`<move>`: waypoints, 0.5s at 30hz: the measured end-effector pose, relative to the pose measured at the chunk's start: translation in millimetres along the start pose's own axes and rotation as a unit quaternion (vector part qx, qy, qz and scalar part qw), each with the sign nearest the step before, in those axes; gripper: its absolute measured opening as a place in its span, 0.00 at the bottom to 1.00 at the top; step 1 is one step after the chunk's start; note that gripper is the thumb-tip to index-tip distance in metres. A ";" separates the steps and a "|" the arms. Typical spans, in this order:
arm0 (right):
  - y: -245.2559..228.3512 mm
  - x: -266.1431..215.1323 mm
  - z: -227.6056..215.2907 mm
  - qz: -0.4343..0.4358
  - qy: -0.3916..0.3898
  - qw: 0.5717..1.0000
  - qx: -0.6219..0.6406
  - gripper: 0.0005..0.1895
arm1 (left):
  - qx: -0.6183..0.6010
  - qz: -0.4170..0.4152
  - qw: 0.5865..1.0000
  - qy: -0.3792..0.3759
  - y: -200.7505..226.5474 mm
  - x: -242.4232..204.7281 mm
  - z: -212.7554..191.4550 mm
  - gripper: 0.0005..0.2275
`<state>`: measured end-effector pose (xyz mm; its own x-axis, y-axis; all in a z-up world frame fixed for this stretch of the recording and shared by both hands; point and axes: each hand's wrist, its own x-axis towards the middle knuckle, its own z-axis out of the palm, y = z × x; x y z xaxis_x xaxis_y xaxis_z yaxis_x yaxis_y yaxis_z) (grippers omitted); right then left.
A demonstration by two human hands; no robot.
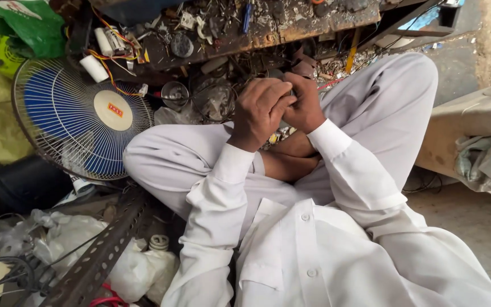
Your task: The recorder is repairing or assembling fan motor components at a workbench.
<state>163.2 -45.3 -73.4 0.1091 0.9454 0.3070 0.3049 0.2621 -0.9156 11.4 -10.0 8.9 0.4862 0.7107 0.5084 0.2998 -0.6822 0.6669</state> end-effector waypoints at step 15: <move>-37.2 13.6 -20.8 -0.047 0.095 0.994 0.024 0.11 | -0.317 -0.118 0.910 0.240 -83.8 -18.1 -29.1 0.14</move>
<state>173.1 -46.3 -29.8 0.2597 0.8638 0.4317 0.2766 0.3618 -0.8903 -46.4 39.3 -40.4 0.0087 0.9217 0.3877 -0.2591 -0.3724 0.8912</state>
